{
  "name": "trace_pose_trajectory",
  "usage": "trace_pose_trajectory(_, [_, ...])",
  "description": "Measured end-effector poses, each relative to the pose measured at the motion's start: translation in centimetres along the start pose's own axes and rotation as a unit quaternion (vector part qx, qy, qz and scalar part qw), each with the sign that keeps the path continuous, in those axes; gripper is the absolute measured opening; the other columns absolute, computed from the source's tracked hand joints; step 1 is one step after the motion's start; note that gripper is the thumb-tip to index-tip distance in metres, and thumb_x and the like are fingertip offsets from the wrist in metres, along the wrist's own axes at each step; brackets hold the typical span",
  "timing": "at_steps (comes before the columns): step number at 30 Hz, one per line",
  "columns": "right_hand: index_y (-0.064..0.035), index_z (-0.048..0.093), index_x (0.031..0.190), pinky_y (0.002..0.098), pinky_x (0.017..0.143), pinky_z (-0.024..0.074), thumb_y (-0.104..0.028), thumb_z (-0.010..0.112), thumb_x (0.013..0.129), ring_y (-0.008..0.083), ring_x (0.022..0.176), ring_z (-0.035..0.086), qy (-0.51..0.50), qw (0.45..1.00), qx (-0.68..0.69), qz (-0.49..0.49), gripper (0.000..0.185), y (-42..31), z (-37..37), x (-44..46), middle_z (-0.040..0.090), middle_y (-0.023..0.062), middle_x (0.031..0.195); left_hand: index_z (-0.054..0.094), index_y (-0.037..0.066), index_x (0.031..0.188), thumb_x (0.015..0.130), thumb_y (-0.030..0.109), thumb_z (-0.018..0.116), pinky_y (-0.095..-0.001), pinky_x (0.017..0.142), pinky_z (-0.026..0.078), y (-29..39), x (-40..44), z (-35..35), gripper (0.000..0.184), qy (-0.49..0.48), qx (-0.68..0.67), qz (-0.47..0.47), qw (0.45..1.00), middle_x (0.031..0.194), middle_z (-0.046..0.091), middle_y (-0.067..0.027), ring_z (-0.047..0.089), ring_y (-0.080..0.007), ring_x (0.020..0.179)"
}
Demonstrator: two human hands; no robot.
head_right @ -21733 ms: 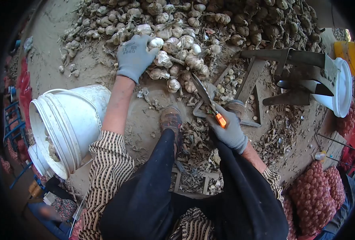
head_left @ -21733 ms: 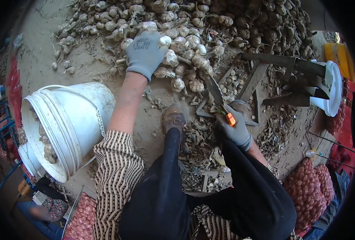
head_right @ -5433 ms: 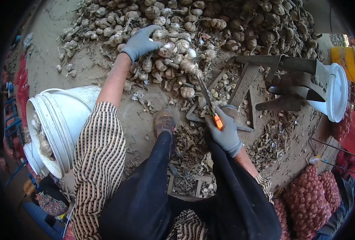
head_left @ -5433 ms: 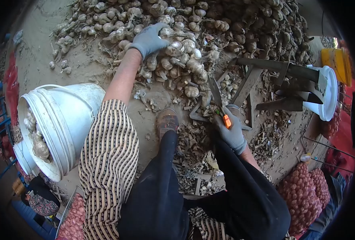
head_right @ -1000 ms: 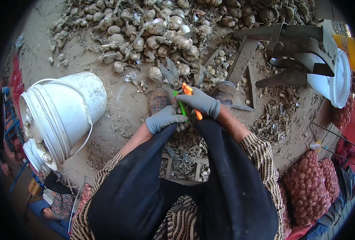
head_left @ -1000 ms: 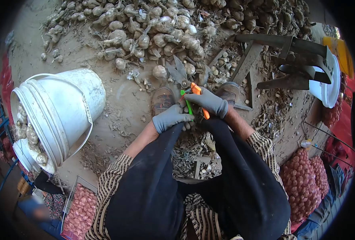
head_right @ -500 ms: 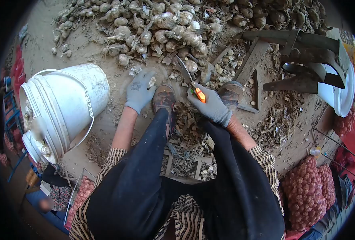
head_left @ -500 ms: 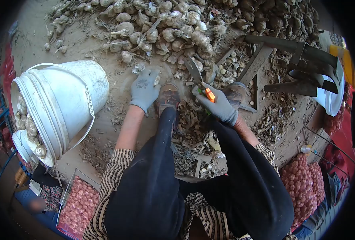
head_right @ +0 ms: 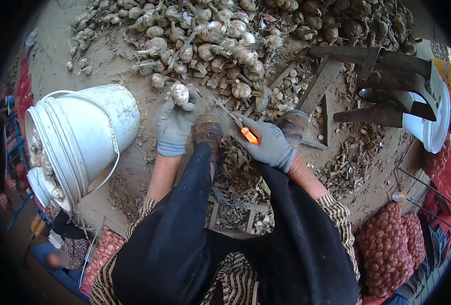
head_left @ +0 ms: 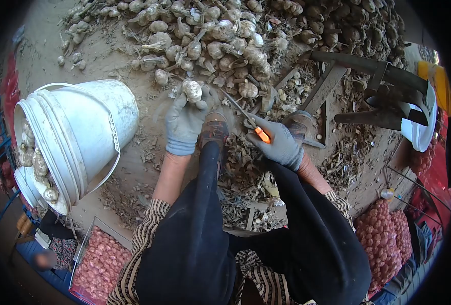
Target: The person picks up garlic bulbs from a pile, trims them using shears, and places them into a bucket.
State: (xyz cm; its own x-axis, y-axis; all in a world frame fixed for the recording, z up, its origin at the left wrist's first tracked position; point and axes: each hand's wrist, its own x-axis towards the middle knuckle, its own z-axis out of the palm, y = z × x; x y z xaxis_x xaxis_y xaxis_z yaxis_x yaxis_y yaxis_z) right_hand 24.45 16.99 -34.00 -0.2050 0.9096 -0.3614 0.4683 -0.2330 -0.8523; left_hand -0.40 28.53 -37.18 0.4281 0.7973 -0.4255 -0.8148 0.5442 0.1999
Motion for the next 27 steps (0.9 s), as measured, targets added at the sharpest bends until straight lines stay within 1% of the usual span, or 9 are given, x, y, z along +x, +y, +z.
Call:
trace_pose_trajectory(4, [-0.0076, 0.054, 0.137, 0.0435, 0.075, 0.0525, -0.028, 0.067, 0.092, 0.0411, 0.085, 0.067, 0.009, 0.999, 0.028, -0.012, 0.051, -0.1, 0.2, 0.1, 0.066, 0.0237, 0.09, 0.054, 0.0, 0.134, 0.09, 0.007, 0.063, -0.0337, 0.085, 0.052, -0.4, -0.4, 0.6, 0.046, -0.028, -0.104, -0.025, 0.994, 0.123, 0.057, -0.0176, 0.056, -0.0305, 0.111])
trace_pose_trajectory(6, [-0.006, 0.055, 0.136, 0.0432, 0.075, 0.0525, -0.029, 0.066, 0.093, 0.0412, 0.085, 0.067, 0.006, 0.999, 0.041, -0.014, 0.05, -0.8, -0.1, 0.1, 0.066, 0.0241, 0.089, 0.057, 0.003, 0.131, 0.087, 0.006, 0.062, -0.0365, 0.084, 0.052, -0.8, -0.6, 1.2, 0.044, 0.02, -0.087, 0.007, 0.996, 0.119, 0.057, -0.016, 0.055, -0.0298, 0.107])
trace_pose_trajectory(13, [0.0003, 0.057, 0.128, 0.0405, 0.077, 0.0524, -0.032, 0.067, 0.094, 0.0388, 0.088, 0.069, -0.04, 0.995, 0.066, 0.065, 0.048, -1.5, -0.6, -0.3, 0.066, 0.0251, 0.093, 0.061, 0.009, 0.123, 0.082, 0.006, 0.058, -0.0445, 0.085, 0.052, -1.7, -0.1, 1.2, 0.041, 0.007, -0.042, 0.031, 0.999, 0.118, 0.058, -0.0156, 0.055, -0.0343, 0.104])
trace_pose_trajectory(15, [0.0009, 0.057, 0.126, 0.0401, 0.078, 0.0522, -0.032, 0.067, 0.095, 0.0377, 0.089, 0.069, -0.05, 0.993, 0.079, 0.076, 0.047, -1.4, -0.6, -0.4, 0.067, 0.025, 0.094, 0.061, 0.007, 0.122, 0.084, 0.007, 0.056, -0.049, 0.088, 0.058, -1.9, -0.2, 0.7, 0.038, -0.042, -0.026, 0.002, 0.999, 0.118, 0.063, -0.017, 0.064, -0.0377, 0.104])
trace_pose_trajectory(17, [0.0008, 0.058, 0.124, 0.0402, 0.079, 0.0519, -0.031, 0.066, 0.095, 0.0362, 0.089, 0.069, -0.027, 0.995, 0.084, 0.035, 0.044, -1.2, -0.2, -0.4, 0.066, 0.0246, 0.094, 0.061, 0.006, 0.12, 0.084, 0.007, 0.056, -0.0489, 0.085, 0.059, -2.6, -0.5, 0.4, 0.037, -0.037, -0.006, -0.015, 0.999, 0.118, 0.063, -0.0177, 0.066, -0.0375, 0.101])
trace_pose_trajectory(19, [-0.0001, 0.058, 0.123, 0.0401, 0.079, 0.0518, -0.031, 0.066, 0.095, 0.0369, 0.09, 0.069, -0.041, 0.994, 0.091, 0.048, 0.043, -1.5, -0.5, -0.3, 0.066, 0.025, 0.094, 0.06, 0.005, 0.119, 0.083, 0.008, 0.054, -0.0479, 0.076, 0.063, -3.3, -0.9, 0.3, 0.037, -0.008, 0.018, -0.035, 0.999, 0.117, 0.062, -0.0188, 0.069, -0.0364, 0.096])
trace_pose_trajectory(22, [-0.0006, 0.059, 0.121, 0.0397, 0.077, 0.0521, -0.031, 0.066, 0.095, 0.0378, 0.086, 0.068, -0.004, 0.997, 0.071, 0.006, 0.041, -1.3, -0.5, -0.4, 0.066, 0.0242, 0.089, 0.061, 0.006, 0.118, 0.083, 0.008, 0.054, -0.0481, 0.08, 0.062, -3.6, -1.0, 0.2, 0.036, -0.016, 0.02, -0.038, 0.999, 0.118, 0.062, -0.0187, 0.068, -0.037, 0.098])
trace_pose_trajectory(25, [-0.0007, 0.059, 0.126, 0.0378, 0.073, 0.0519, -0.03, 0.067, 0.095, 0.0305, 0.076, 0.069, -0.005, 0.999, 0.051, 0.014, 0.043, -0.7, -0.4, -0.7, 0.064, 0.0224, 0.082, 0.062, 0.007, 0.118, 0.082, 0.007, 0.055, -0.0462, 0.083, 0.06, -3.4, -0.7, 0.4, 0.037, 0.001, -0.035, -0.037, 0.999, 0.117, 0.062, -0.0185, 0.066, -0.037, 0.1])
trace_pose_trajectory(27, [-0.0006, 0.058, 0.131, 0.0344, 0.066, 0.0497, -0.026, 0.068, 0.095, 0.0168, 0.067, 0.062, 0.045, 0.99, 0.128, 0.027, 0.045, -0.2, 0.4, -0.8, 0.06, 0.0179, 0.074, 0.063, 0.008, 0.118, 0.082, 0.007, 0.056, -0.0455, 0.085, 0.057, -3.5, -0.5, -0.1, 0.037, -0.029, -0.057, -0.053, 0.997, 0.115, 0.061, -0.0183, 0.062, -0.0374, 0.102])
